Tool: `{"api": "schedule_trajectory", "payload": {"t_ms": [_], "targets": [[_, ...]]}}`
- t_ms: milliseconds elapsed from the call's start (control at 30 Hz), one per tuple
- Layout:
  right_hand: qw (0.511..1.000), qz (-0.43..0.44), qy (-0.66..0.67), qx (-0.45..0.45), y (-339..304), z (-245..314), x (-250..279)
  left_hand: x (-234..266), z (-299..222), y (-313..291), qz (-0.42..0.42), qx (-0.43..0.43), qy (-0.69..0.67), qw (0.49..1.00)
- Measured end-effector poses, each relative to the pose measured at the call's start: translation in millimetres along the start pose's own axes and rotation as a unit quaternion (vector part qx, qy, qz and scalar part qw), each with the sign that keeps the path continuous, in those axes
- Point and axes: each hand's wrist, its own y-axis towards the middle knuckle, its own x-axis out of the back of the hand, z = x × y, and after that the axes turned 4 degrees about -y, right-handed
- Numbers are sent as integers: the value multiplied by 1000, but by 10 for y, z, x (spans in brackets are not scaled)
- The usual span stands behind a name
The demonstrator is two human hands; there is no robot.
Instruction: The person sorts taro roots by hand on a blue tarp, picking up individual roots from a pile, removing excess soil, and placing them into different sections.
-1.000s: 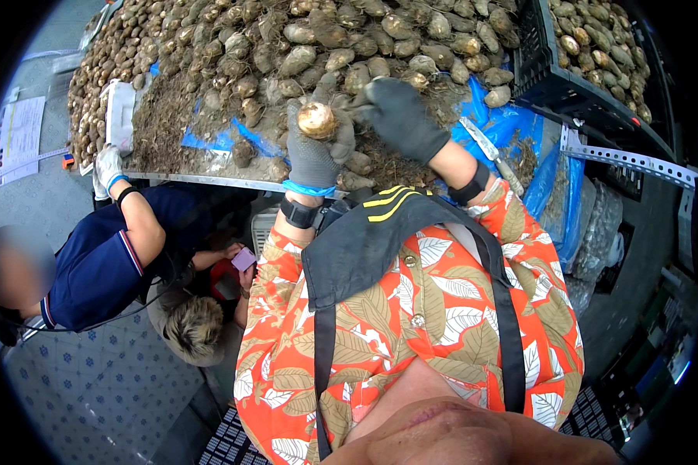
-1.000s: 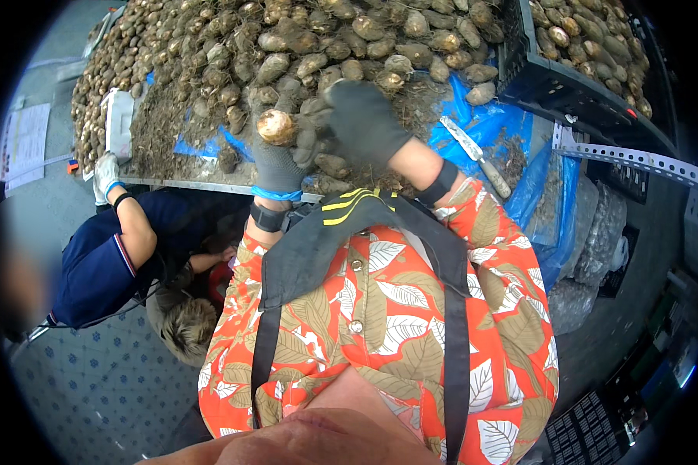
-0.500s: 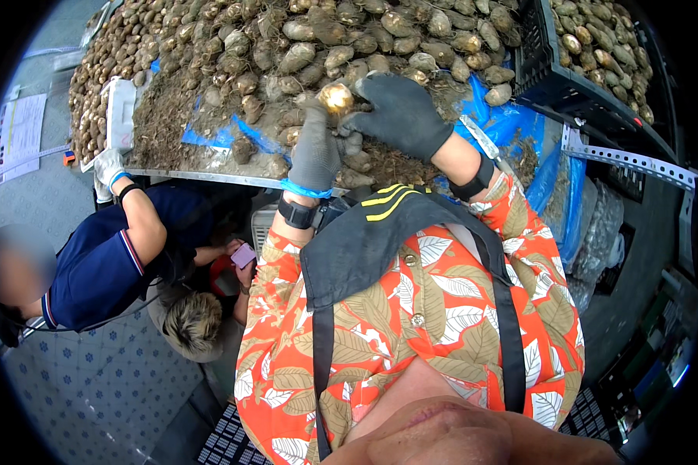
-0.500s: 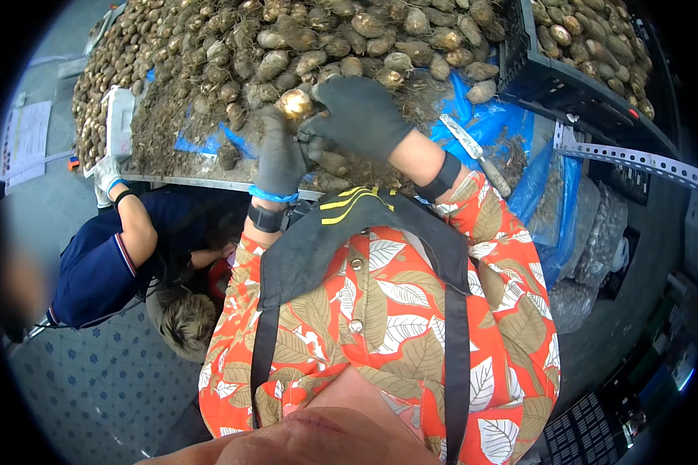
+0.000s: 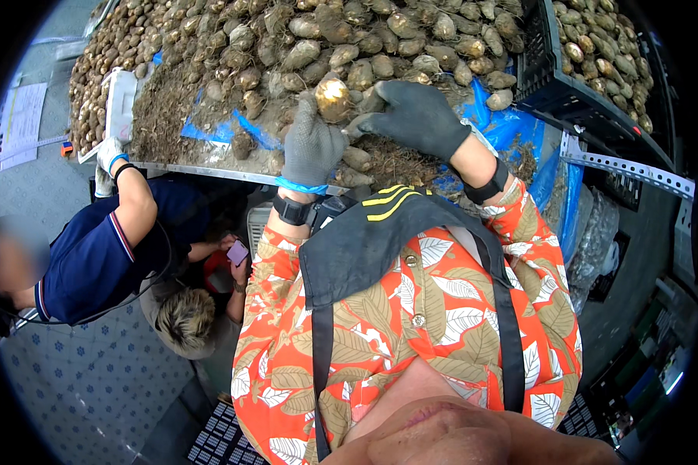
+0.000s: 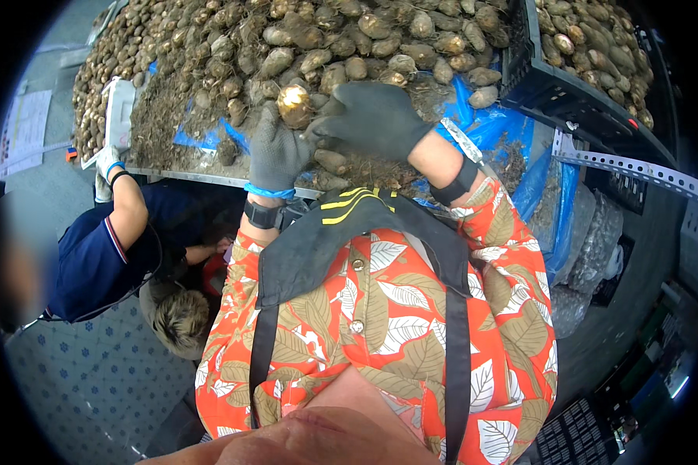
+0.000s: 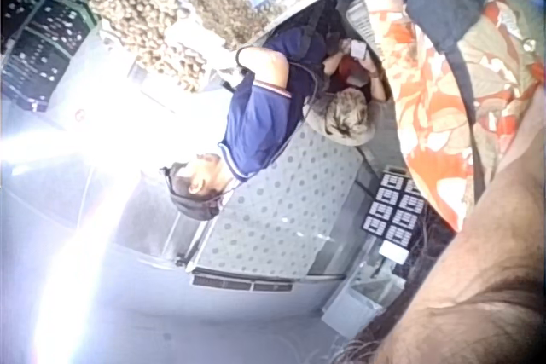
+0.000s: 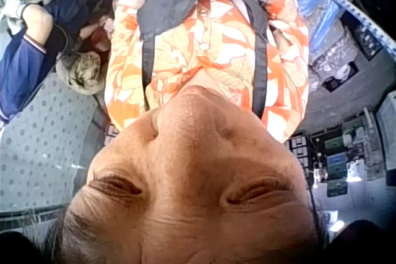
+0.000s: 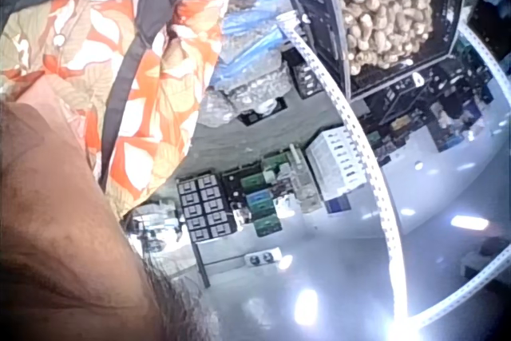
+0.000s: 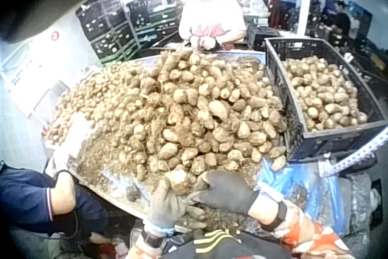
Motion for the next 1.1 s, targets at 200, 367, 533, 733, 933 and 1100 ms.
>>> {"api": "schedule_trajectory", "payload": {"t_ms": [200, 367, 533, 733, 933, 1100], "targets": [[975, 35, -25, 220, 41, 70, -115, 99, 51, 15, 102, -83, 893, 430], [991, 77, 70, 89, -45, 59, -158, 12, -3, 62, 84, -59, 847, 521], [996, 1, -93, 12, 28, 166, -37, 46, -2, 12, 67, -78, 876, 471], [967, 62, -40, 244, -62, 52, -268, 111, 127, 64, 98, -66, 855, 504], [999, 12, -31, -9, -20, 38, 80, -11, -35, 48, 65, -72, 810, 579], [988, -17, -136, 68, 121, 22, -10, 78, 93, 81, 65, -99, 921, 372]]}}
